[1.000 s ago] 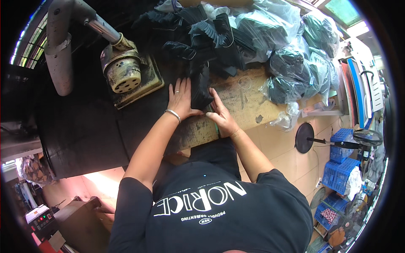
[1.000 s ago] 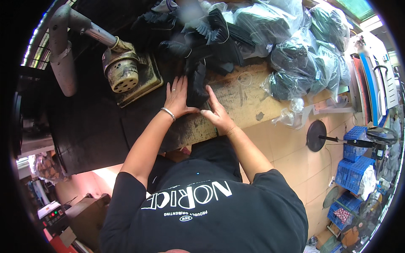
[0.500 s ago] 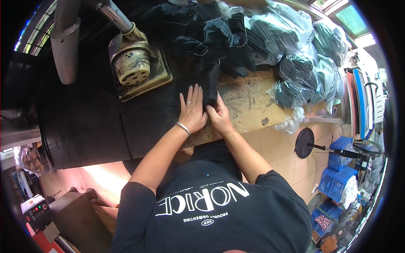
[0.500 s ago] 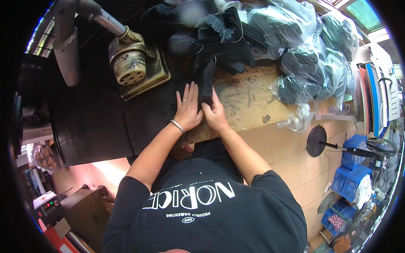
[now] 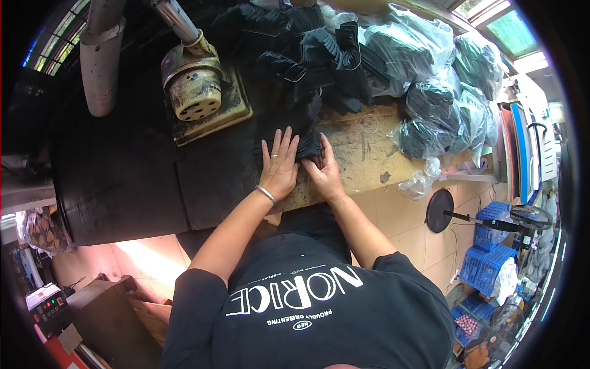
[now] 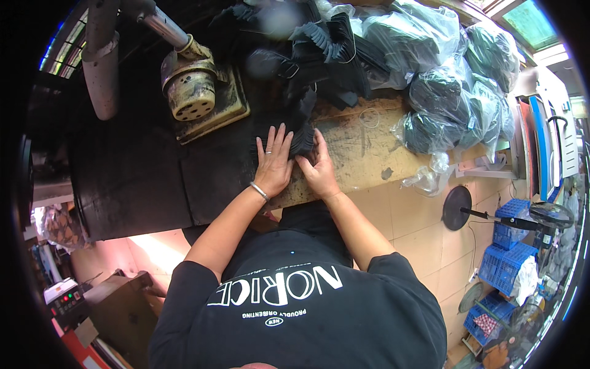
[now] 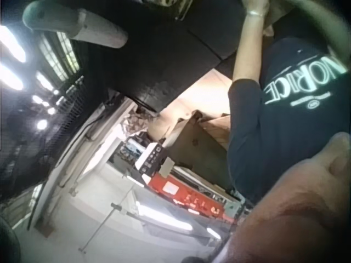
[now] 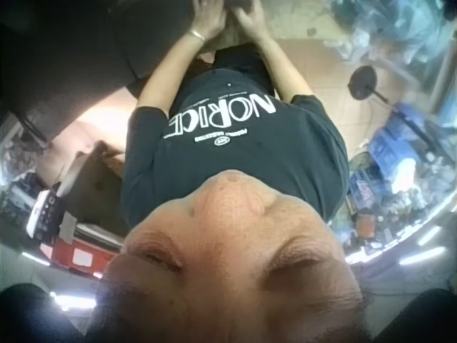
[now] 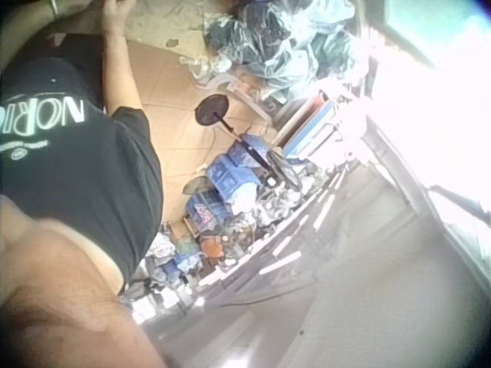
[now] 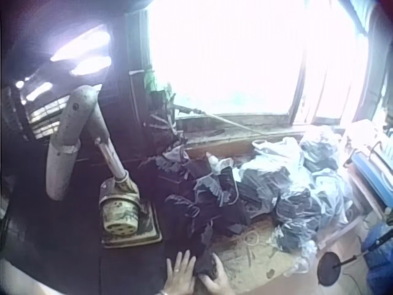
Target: Buffing and inspecting black shoe upper components using a finishing machine.
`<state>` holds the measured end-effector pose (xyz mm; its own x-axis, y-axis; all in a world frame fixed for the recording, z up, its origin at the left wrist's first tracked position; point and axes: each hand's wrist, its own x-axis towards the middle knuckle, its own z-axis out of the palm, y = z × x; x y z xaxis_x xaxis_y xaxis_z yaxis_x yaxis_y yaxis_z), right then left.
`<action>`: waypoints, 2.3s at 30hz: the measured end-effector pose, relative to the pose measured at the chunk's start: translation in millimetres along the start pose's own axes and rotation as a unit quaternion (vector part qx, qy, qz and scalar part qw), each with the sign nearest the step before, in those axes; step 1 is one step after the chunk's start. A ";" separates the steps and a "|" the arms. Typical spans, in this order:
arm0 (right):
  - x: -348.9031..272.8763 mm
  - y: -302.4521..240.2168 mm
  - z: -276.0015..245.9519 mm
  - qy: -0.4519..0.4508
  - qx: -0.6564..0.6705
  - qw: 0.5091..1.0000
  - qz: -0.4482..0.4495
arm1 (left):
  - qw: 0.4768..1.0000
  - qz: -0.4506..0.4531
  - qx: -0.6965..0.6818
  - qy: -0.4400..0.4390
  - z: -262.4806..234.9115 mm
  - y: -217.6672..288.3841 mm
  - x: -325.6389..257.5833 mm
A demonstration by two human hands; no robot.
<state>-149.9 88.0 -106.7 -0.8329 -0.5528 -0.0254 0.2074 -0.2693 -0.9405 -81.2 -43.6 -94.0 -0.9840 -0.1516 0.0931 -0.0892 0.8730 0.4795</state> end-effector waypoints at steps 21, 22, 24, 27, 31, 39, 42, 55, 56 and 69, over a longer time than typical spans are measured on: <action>-19.6 -12.2 80.3 -0.178 -0.030 0.978 0.102 | 0.995 -0.054 -0.046 0.072 -79.0 -27.6 -79.7; -14.0 -3.2 87.6 -0.200 -0.052 0.976 0.068 | 0.994 -0.066 -0.056 0.069 -80.5 -37.1 -85.9; -3.6 16.6 98.0 -0.216 -0.041 0.973 0.071 | 0.992 -0.101 -0.031 0.064 -66.0 -52.2 -93.2; 1.1 24.9 111.1 -0.205 0.061 0.967 0.136 | 0.989 -0.137 0.001 0.058 -51.0 -55.4 -91.2; -3.5 30.0 109.4 -0.216 0.092 0.955 0.180 | 0.980 -0.175 0.062 0.073 -46.8 -48.8 -90.9; 136.9 -78.0 163.7 -0.173 -0.163 0.949 -0.204 | 0.980 -0.178 0.078 0.049 -46.1 -54.6 -98.0; 211.1 -115.1 210.5 -0.136 -0.249 0.913 -0.292 | 0.983 -0.162 0.072 0.050 -43.8 -50.6 -92.2; 234.7 -124.7 235.1 -0.074 -0.212 0.950 -0.216 | 0.988 -0.116 0.057 0.089 -46.2 -54.3 -106.7; 233.5 -124.5 231.6 -0.095 -0.202 0.951 -0.215 | 0.988 -0.114 0.055 0.090 -47.1 -53.5 -110.1; 170.3 -148.3 211.3 -0.130 -0.209 0.959 -0.144 | 0.989 -0.055 0.111 0.079 -70.3 -47.1 -116.3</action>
<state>-214.0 -132.8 100.1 -0.6582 -0.6951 0.2892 -0.2801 -0.1304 -0.9511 48.3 -99.7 -66.1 -0.9317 -0.3070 0.1944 -0.2438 0.9248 0.2921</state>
